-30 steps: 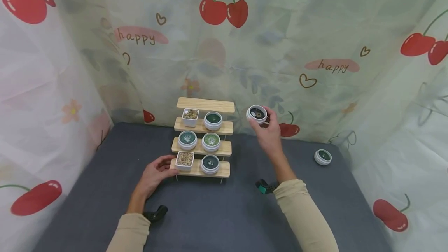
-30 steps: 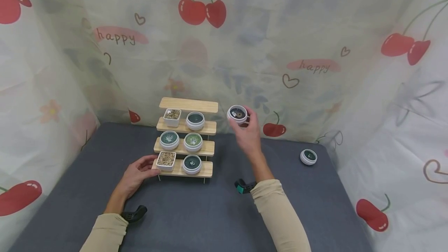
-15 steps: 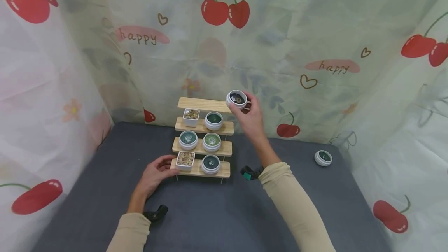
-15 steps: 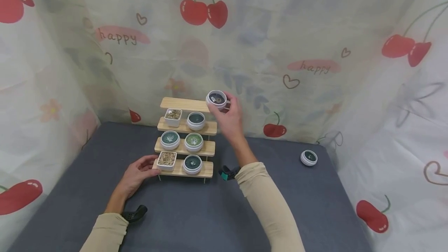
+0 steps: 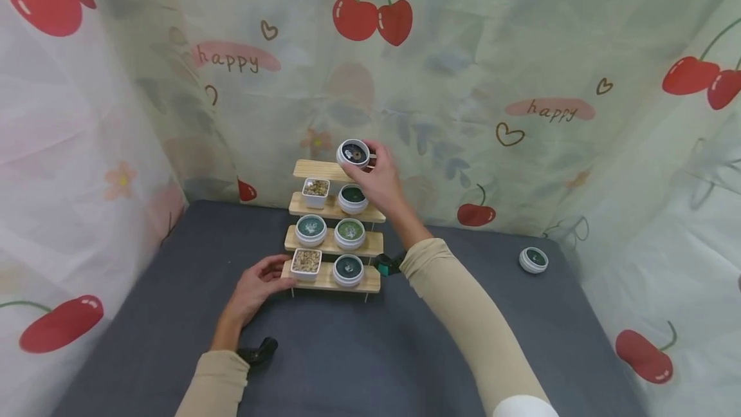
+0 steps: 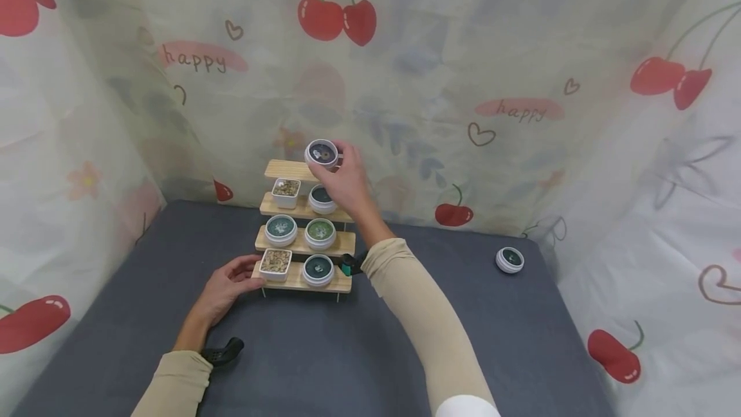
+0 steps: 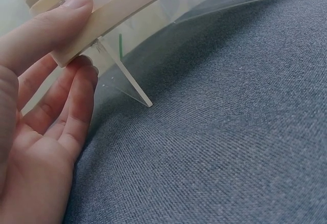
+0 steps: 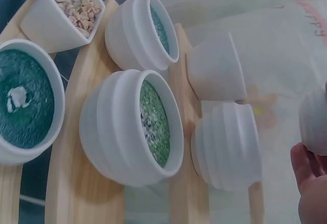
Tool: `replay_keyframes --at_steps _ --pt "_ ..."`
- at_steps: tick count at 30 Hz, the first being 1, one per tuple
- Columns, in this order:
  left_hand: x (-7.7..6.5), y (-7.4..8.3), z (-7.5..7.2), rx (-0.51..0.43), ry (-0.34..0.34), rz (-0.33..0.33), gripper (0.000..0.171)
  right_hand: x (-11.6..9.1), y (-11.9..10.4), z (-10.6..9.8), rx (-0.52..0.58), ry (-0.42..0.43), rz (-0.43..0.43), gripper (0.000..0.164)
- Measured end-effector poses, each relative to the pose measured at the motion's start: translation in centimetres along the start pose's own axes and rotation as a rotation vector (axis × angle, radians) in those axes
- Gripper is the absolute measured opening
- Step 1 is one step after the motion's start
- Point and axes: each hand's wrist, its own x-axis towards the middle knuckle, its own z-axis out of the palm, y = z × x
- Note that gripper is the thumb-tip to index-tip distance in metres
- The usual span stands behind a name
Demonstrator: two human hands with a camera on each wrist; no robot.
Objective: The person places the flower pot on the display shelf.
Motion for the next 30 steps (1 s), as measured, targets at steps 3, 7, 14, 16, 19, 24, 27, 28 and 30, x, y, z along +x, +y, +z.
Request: replay_keyframes --at_steps 3,7,14,16,19,24,27,28,30 --pt "0.0 -0.1 -0.1 -0.001 0.004 -0.004 0.073 0.5 0.0 0.8 0.018 -0.028 0.054 0.062" --pt "0.0 -0.2 -0.2 -0.002 0.01 0.001 0.072 1.3 -0.2 1.8 0.035 -0.063 0.128 0.063" --pt "0.1 -0.3 -0.1 -0.005 0.003 -0.002 0.073 2.7 -0.5 3.2 0.037 -0.114 0.166 0.063" --pt "0.1 -0.2 0.0 -0.011 0.006 -0.001 0.072 3.1 -0.6 3.5 0.025 -0.13 0.17 0.063" --pt "0.2 -0.2 0.1 -0.018 0.004 0.007 0.071 3.5 -0.6 4.0 0.017 -0.144 0.185 0.064" --pt "0.3 -0.4 0.1 -0.028 -0.001 0.017 0.07 3.7 -0.6 4.6 0.005 -0.152 0.215 0.063" --pt "0.3 -0.5 0.0 -0.033 0.002 0.021 0.07 3.8 -0.6 4.8 0.004 -0.165 0.216 0.062" --pt "0.3 -0.5 0.0 -0.035 0.002 0.023 0.071 3.8 -0.6 4.9 0.001 -0.168 0.214 0.062" --pt "0.3 -0.6 -0.1 -0.04 0.003 0.025 0.07 3.8 -0.6 5.1 0.0 -0.17 0.213 0.063"
